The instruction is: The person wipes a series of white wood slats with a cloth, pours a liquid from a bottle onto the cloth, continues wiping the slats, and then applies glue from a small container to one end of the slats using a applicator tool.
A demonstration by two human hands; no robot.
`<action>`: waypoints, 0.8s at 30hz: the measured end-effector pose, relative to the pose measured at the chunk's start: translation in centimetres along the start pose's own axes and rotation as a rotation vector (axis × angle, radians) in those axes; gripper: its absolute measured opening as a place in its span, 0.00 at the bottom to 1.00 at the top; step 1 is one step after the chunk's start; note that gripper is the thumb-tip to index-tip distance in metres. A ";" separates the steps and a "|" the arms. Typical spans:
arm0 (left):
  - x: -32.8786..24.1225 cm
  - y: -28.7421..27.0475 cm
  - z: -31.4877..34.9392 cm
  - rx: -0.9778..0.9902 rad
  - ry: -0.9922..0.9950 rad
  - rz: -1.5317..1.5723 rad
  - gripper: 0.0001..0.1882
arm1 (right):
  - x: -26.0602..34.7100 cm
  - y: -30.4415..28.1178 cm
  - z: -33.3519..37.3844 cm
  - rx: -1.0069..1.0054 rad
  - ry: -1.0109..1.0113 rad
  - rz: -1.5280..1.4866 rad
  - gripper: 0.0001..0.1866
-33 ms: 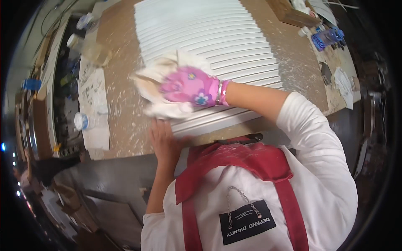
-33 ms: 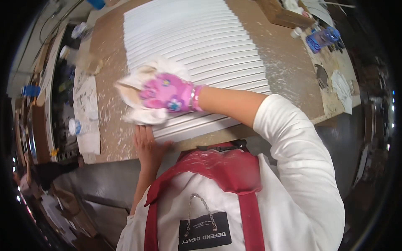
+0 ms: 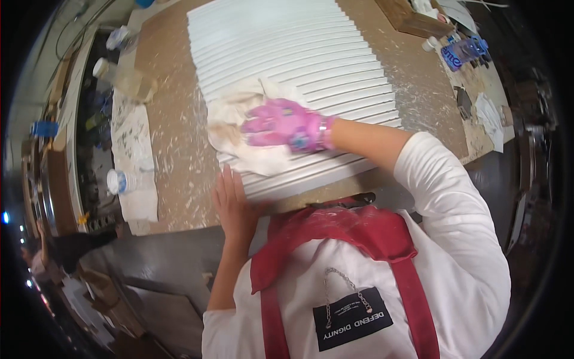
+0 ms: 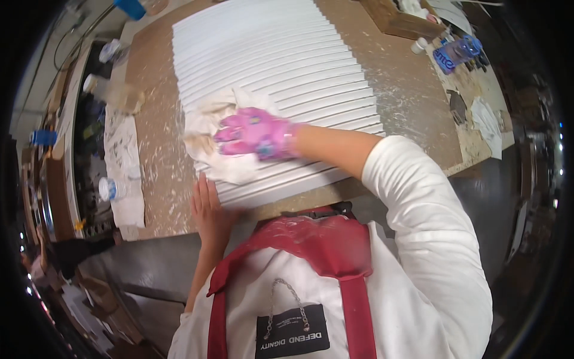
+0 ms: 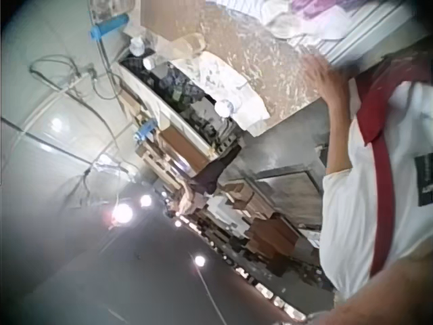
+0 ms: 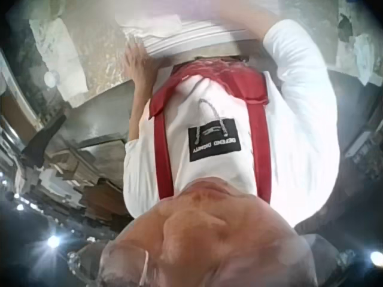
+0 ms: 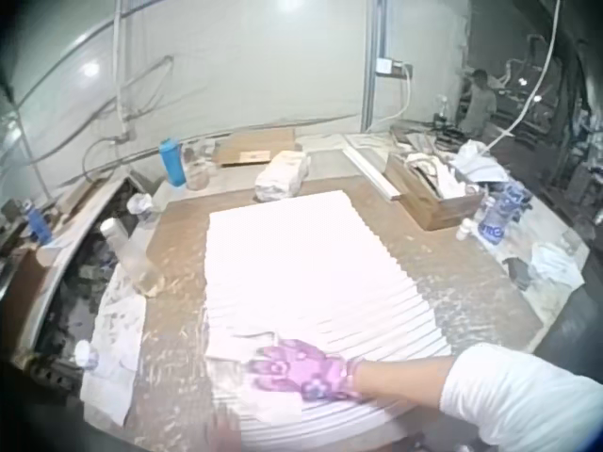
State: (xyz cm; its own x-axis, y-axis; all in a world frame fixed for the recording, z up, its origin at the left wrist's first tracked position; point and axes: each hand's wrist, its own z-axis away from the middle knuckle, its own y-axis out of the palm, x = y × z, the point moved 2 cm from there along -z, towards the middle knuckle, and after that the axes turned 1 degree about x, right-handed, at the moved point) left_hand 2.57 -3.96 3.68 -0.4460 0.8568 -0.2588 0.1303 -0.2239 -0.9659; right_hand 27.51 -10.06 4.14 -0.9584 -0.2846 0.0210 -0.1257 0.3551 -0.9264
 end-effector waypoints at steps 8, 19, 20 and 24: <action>4.0 -1.9 -2.0 0.064 0.019 0.209 0.45 | -14.4 -14.3 25.4 0.206 0.901 0.066 0.16; 7.1 1.4 -14.5 -0.142 -0.187 1.495 0.27 | -1.2 0.8 -8.2 -0.098 0.357 -0.287 0.08; 7.0 0.6 -14.7 -0.150 -0.083 1.432 0.26 | -0.1 3.2 -11.9 0.056 0.298 -0.261 0.03; 8.9 -0.7 -15.4 -0.271 -0.406 2.072 0.37 | -2.0 1.3 -15.6 0.096 0.429 -0.765 0.10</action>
State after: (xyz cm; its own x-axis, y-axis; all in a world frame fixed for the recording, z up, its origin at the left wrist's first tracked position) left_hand 12.11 10.96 2.19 0.3624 -0.6126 -0.7024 0.6370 -0.3874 0.6665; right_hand 25.25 4.83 8.73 -0.6367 -0.0475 0.7697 -0.7685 0.1223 -0.6281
